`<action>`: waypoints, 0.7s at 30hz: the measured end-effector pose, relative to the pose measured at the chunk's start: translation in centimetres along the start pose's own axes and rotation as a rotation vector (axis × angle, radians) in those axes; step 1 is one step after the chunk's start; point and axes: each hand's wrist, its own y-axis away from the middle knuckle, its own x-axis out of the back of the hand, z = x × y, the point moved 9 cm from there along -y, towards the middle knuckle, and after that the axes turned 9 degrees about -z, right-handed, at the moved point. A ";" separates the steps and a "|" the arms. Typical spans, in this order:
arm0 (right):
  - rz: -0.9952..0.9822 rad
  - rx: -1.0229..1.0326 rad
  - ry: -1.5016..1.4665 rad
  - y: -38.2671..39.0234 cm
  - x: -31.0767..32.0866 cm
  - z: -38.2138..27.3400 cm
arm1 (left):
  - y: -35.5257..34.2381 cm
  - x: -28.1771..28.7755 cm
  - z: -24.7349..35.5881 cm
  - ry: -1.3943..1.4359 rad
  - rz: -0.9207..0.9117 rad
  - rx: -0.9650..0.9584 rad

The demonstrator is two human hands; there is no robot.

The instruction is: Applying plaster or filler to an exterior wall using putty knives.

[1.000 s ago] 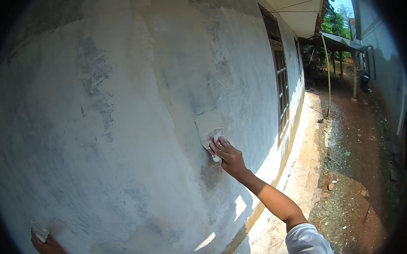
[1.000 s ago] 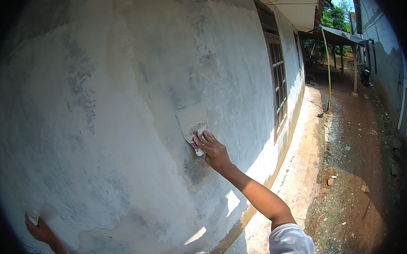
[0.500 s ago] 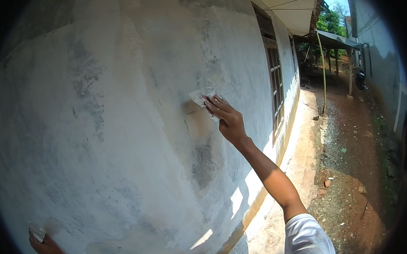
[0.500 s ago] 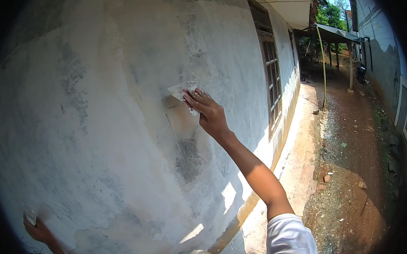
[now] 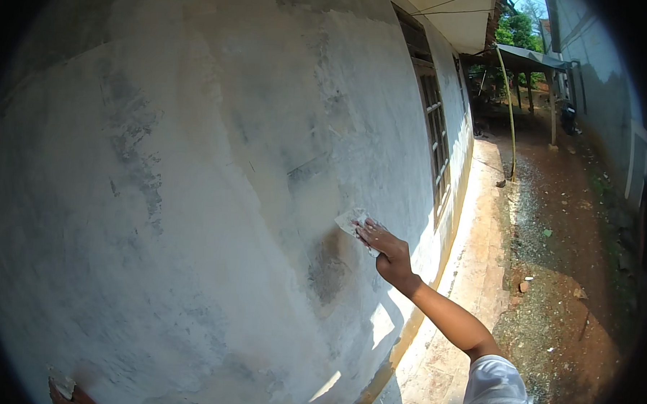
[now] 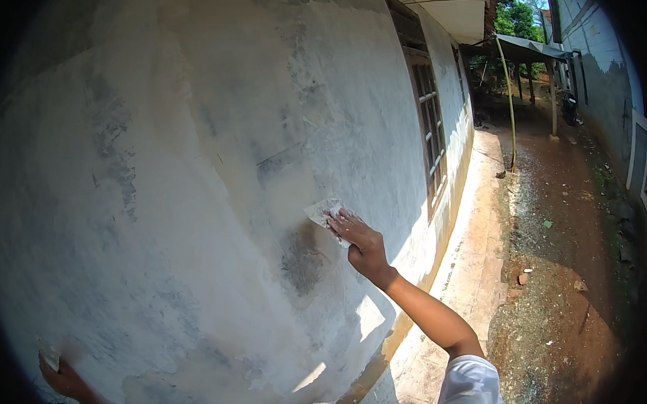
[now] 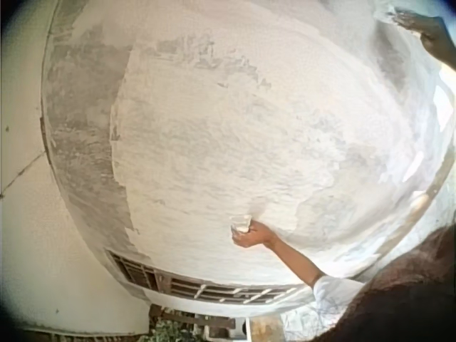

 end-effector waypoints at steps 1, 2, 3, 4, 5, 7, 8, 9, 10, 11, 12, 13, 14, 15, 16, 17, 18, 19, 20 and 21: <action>0.081 0.046 0.007 -3.9 1.5 0.3 | 0.2 -0.1 -0.3 0.001 0.007 -0.017; 0.100 0.078 0.048 -7.3 2.1 1.7 | -0.1 -0.1 -0.4 0.003 0.016 -0.034; 0.110 0.089 0.084 -10.3 2.4 1.6 | -1.2 8.8 10.4 -0.017 0.377 -0.342; 0.116 0.088 0.086 -10.5 2.1 2.0 | -1.6 8.9 10.6 -0.014 0.384 -0.343; 0.060 0.122 0.122 -10.6 0.7 3.0 | -1.7 8.6 10.6 0.009 0.384 -0.320; -0.034 0.125 0.168 -8.1 -2.9 4.1 | -1.1 6.7 7.9 0.015 0.386 -0.297; -0.059 0.065 0.129 -5.2 -4.4 4.0 | -0.6 2.6 2.9 0.047 0.208 -0.183; -0.074 0.053 0.109 -1.2 -5.6 4.4 | 0.0 -0.6 -0.2 0.092 0.029 -0.064; -0.093 0.068 0.089 3.6 -6.4 5.1 | 0.4 -0.9 0.0 0.099 0.028 -0.053; -0.209 0.011 0.097 6.7 -7.2 3.9 | 0.4 -0.6 0.1 0.079 0.025 -0.068; -0.269 -0.038 0.078 9.5 -7.4 3.5 | 0.0 -0.5 0.2 0.063 0.022 -0.091; -0.327 -0.063 0.059 11.5 -6.9 3.7 | -0.2 -0.2 0.4 0.059 0.024 -0.088; -0.324 -0.062 0.062 10.9 -6.0 3.7 | -0.3 -0.4 1.0 0.045 -0.009 -0.023; -0.315 -0.060 0.004 9.5 -4.7 3.4 | -0.2 -0.5 1.0 0.029 -0.047 0.040; -0.308 -0.057 -0.055 7.6 -3.2 3.3 | -0.1 -0.6 0.6 0.029 -0.050 0.040; -0.213 0.015 -0.048 3.8 -1.1 1.9 | -0.1 -0.6 0.3 0.053 -0.026 -0.003; -0.117 0.089 -0.044 -1.4 0.5 0.3 | 0.0 -0.5 0.3 0.073 -0.001 -0.046; -0.029 0.098 -0.068 -6.2 2.2 -0.6 | 0.0 -0.8 0.0 0.075 -0.004 -0.046; 0.030 0.135 -0.045 -11.2 3.6 -1.8 | 0.0 -0.9 0.0 0.070 0.011 -0.075; 0.077 0.193 0.017 -16.3 4.7 -2.9 | 0.1 -0.9 -0.1 0.063 0.029 -0.100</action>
